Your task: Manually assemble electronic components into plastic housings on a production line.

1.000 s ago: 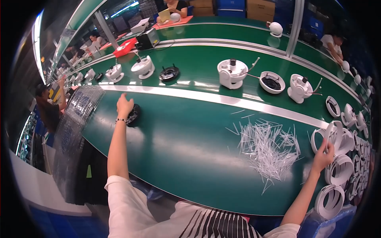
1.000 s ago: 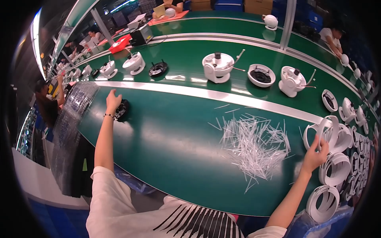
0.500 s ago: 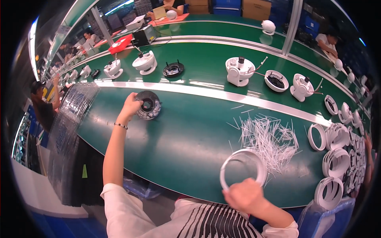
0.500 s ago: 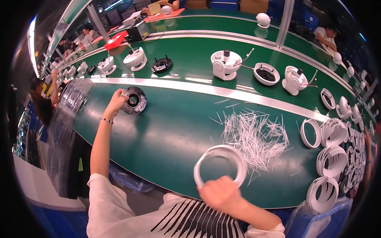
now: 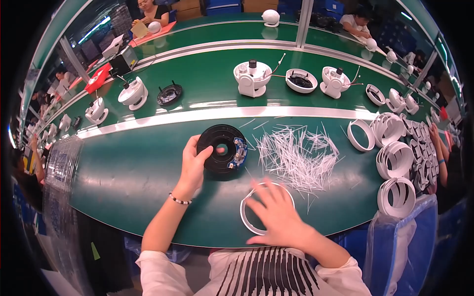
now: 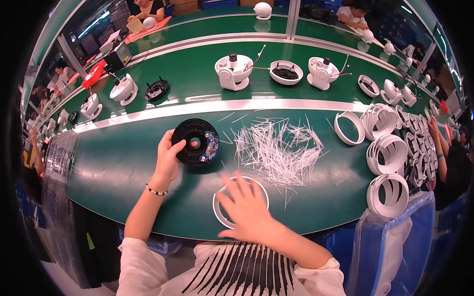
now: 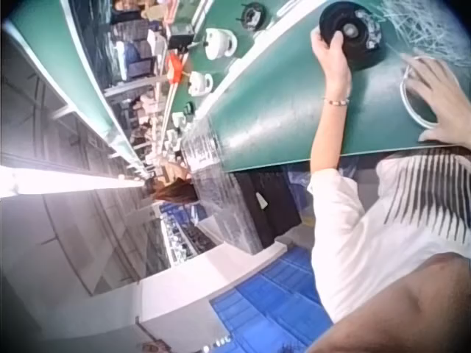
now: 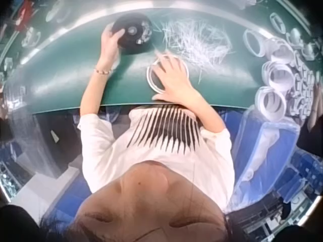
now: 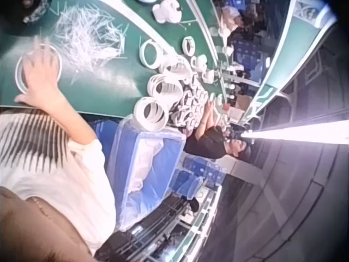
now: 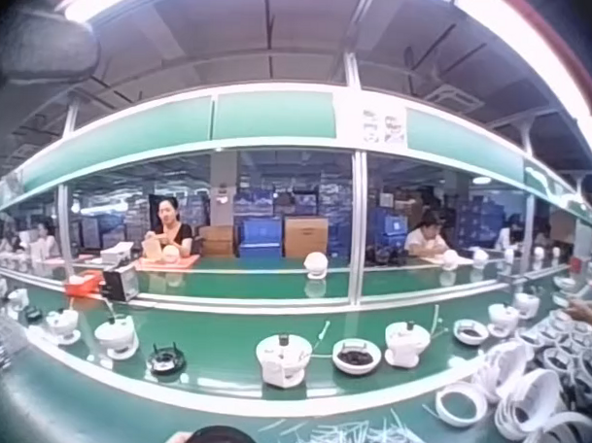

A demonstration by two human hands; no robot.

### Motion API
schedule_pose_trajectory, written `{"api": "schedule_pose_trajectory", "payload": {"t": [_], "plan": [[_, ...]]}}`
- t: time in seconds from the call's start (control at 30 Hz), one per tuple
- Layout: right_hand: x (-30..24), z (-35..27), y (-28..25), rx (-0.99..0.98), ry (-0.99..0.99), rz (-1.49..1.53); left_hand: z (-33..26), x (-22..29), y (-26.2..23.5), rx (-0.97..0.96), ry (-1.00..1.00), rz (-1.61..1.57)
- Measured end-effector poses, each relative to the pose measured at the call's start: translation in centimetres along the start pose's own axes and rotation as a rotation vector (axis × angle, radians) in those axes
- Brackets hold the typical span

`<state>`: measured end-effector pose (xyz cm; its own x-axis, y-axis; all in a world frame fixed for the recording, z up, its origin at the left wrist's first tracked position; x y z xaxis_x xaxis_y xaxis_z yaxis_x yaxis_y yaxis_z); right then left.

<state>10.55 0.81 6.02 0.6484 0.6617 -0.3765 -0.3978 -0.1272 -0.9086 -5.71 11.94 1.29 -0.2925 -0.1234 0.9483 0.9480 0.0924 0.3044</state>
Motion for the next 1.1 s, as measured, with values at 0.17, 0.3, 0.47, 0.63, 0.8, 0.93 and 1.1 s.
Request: {"api": "schedule_pose_trajectory", "payload": {"t": [0.17, 0.3, 0.47, 0.63, 0.8, 0.93, 1.1], "plan": [[2.6, 0.2, 2.4, -0.332, 0.114, -0.053, -0.7, 0.0, -1.3, 0.058, 0.025, -0.086], [2.1, 2.2, -1.2, -0.047, 0.065, 0.191, -1.7, 0.5, -2.2, 0.094, 0.026, -0.182], [4.2, 4.4, -3.6, 0.426, 0.221, 0.545, -4.1, -0.1, 0.2, 0.014, 0.044, -0.258], [1.0, 6.8, -1.9, 0.44, 0.185, 0.339, -5.9, -0.4, 2.0, -0.155, -0.045, -0.302], [1.7, 7.3, 0.7, 0.38, 0.157, 0.578, -6.2, -1.6, 3.1, -0.349, -0.483, -0.771], [-1.4, 8.0, 1.3, 0.308, 0.082, 0.382, -6.0, -3.2, 1.3, -0.254, -0.594, -0.734], [-0.7, 8.6, 1.9, 0.307, 0.146, 0.569, -6.2, -2.9, 0.6, -0.225, -0.589, -0.723]]}}
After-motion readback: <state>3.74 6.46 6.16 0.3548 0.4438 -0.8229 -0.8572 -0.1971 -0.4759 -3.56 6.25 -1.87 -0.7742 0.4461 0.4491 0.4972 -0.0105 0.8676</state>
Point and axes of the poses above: each hand's wrist, its own z-axis towards the middle knuckle, its own y-axis out of the palm, x = y × z, the point moved 10 cm from there along z, towards the middle knuckle, and after that the axes turned 4 degrees about y, right-handed, at the moved point
